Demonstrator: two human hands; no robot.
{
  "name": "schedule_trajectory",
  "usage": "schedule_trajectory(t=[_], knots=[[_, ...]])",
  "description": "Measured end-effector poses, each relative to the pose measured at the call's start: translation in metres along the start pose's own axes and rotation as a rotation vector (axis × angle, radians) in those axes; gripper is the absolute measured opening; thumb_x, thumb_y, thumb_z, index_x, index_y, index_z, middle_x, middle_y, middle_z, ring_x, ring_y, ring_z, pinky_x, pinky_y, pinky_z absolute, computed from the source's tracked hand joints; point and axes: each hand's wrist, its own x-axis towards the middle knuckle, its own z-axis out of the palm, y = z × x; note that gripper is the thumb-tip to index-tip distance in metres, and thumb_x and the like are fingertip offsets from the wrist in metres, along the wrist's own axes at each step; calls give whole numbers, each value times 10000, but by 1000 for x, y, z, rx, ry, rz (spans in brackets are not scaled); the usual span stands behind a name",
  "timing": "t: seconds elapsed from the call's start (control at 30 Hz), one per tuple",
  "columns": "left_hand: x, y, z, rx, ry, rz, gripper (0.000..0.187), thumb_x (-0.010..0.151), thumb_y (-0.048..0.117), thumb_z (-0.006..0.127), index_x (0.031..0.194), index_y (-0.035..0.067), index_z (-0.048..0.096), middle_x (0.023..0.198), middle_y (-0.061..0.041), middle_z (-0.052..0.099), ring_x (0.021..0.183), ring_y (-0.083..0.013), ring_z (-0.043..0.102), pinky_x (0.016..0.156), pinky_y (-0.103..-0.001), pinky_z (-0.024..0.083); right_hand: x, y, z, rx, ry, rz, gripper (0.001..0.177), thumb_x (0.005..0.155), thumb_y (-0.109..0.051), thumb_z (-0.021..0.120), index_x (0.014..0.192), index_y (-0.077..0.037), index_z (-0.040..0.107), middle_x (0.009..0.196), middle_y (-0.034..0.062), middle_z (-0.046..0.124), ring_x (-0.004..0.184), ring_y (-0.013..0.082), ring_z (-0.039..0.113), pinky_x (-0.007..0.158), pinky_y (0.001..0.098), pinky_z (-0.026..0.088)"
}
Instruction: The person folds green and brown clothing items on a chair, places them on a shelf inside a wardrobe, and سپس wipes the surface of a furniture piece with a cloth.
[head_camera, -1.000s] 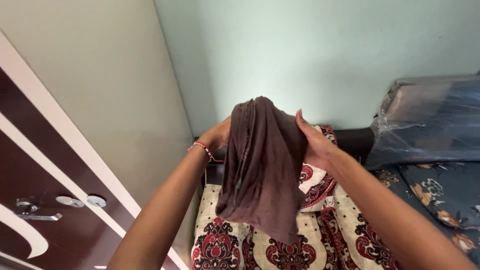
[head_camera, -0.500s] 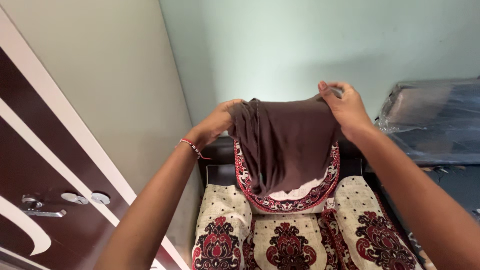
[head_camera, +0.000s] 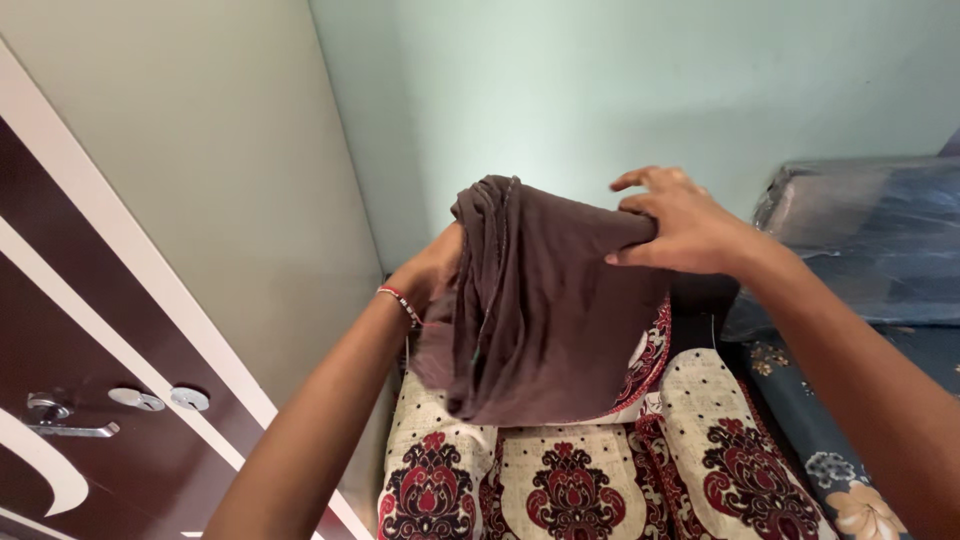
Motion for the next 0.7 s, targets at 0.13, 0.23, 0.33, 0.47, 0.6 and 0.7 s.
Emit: schedule_trajectory(t=[0.13, 0.23, 0.33, 0.47, 0.6, 0.7], knots=[[10, 10, 27, -218, -25, -216, 710, 995, 570, 368, 1458, 53, 518, 1369, -113, 650, 1184, -200, 649, 999, -375, 559, 6, -31, 7, 373, -187, 110, 1173, 658, -686, 828, 1516, 4, 423, 1443, 305, 468, 1339, 451, 467, 1071, 582, 416], [11, 9, 33, -217, -48, -244, 692, 1001, 543, 369, 1435, 31, 536, 1368, -151, 662, 1157, -222, 682, 982, -378, 579, 15, -57, 10, 485, -157, 172, 1072, 676, -638, 830, 1416, 49, 468, 1313, 267, 626, 1231, 354, 626, 1034, 453, 512], [11, -3, 30, -289, -41, -302, 681, 1010, 524, 383, 1414, 7, 562, 1362, -169, 668, 1139, -238, 695, 985, -388, 583, 14, -57, 1, 745, -265, 244, 776, 702, -524, 817, 1267, -9, 684, 1119, 172, 802, 1030, 255, 776, 920, 345, 587], [-20, -47, 25, -661, -132, -290, 639, 988, 438, 506, 1408, -42, 543, 1376, -229, 628, 1216, -315, 636, 1064, -460, 531, 16, -56, -2, 656, -46, 244, 498, 726, -321, 835, 1124, -28, 771, 951, 105, 821, 858, 179, 747, 815, 320, 582], [-60, -84, 64, 95, -393, -335, 850, 877, 517, 624, 1560, 45, 446, 1655, -166, 314, 1509, -319, 221, 1167, -568, 165, 20, -58, -4, 555, 133, 247, 380, 713, -190, 792, 1064, -46, 778, 902, 83, 807, 807, 181, 752, 771, 329, 586], [-67, -83, 100, 322, -287, -231, 942, 826, 576, 683, 1542, 58, 358, 1589, -205, 405, 1459, -393, 401, 1185, -582, 334, 23, -67, -6, 315, 160, 246, 340, 738, -246, 816, 1050, -111, 802, 886, 94, 782, 811, 251, 737, 763, 379, 574]])
